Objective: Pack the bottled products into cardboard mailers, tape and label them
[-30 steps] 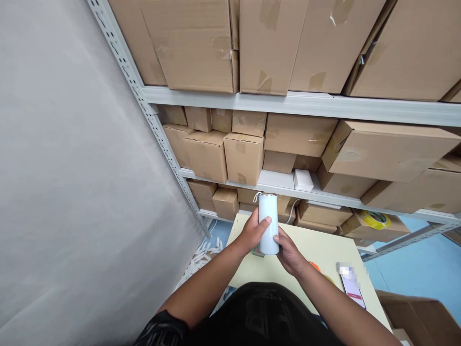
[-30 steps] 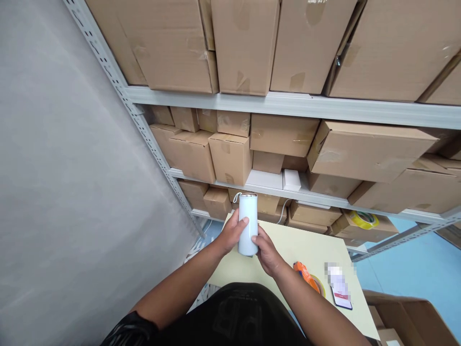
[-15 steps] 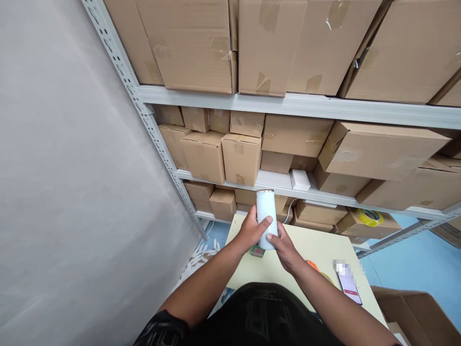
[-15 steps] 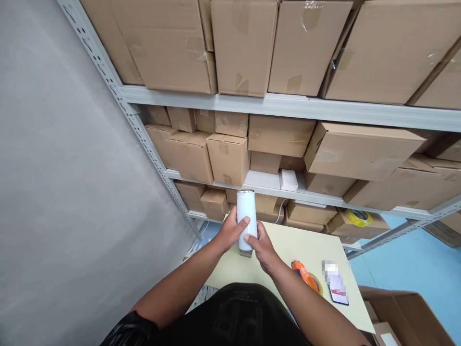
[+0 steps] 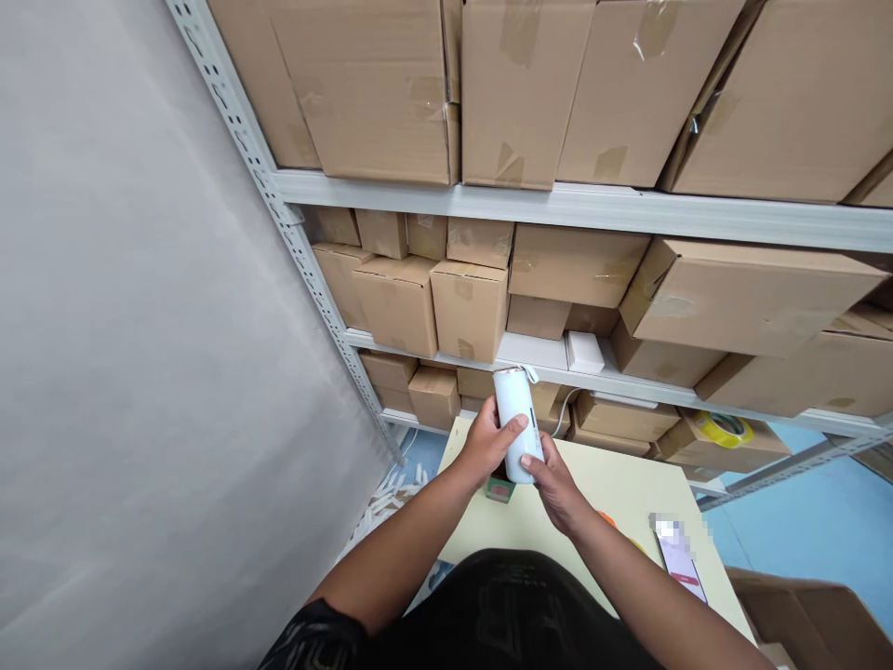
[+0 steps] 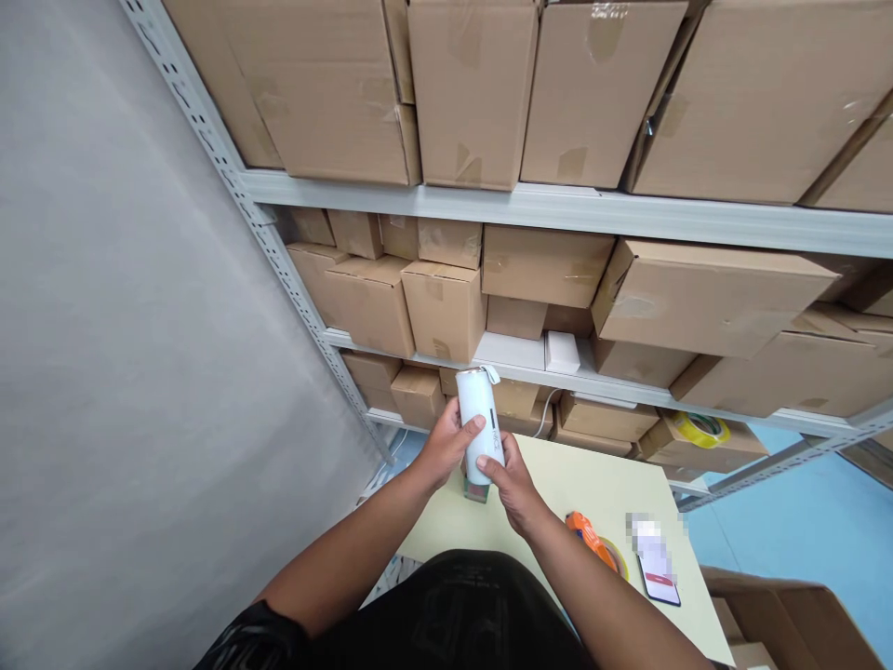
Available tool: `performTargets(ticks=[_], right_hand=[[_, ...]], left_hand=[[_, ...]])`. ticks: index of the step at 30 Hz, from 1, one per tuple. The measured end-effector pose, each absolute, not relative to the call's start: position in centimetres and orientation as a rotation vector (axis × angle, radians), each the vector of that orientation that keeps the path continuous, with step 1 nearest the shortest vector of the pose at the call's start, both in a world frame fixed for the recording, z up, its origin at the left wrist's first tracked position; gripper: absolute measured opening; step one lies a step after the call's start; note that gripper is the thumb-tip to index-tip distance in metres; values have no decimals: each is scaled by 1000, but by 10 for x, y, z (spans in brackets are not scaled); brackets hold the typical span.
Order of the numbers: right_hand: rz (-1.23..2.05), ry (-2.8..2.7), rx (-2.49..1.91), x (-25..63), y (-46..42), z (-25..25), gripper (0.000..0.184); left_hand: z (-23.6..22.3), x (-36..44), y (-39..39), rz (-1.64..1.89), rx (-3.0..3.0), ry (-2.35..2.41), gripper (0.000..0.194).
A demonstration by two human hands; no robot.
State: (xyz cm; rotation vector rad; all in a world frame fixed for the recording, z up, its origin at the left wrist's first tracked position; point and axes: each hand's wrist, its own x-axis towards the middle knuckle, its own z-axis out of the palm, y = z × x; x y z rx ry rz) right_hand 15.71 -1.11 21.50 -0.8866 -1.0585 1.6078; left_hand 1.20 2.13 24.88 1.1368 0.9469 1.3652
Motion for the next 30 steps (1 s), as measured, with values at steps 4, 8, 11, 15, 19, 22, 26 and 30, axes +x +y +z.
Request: performTargets(ticks=[4, 8, 11, 15, 19, 22, 26, 30], right_hand=[[1893, -938, -741, 160, -9, 216, 49], [1963, -930, -722, 162, -8, 220, 49], [1771, -1034, -839, 166, -3, 215, 47], [1486, -1287, -936, 173, 9, 196, 53], [1292, -1432, -1018, 180, 20, 183, 63], [1287, -1473, -1029, 185, 21, 183, 62], [1378, -1571, -958, 198, 26, 191, 43], [1207, -1502, -1004, 212, 41, 207, 54]], left_hand=[[251, 16, 22, 1392, 1022, 876, 62], [250, 16, 22, 1281, 981, 949, 49], [245, 12, 25, 1277, 1061, 936, 53], [238, 4, 26, 1187, 1251, 904, 66], [236, 3, 23, 1165, 1365, 886, 66], [232, 3, 25, 1168, 1364, 916, 62], [221, -1, 31, 1169, 1346, 1071, 59], [217, -3, 28, 1101, 1441, 1121, 60]])
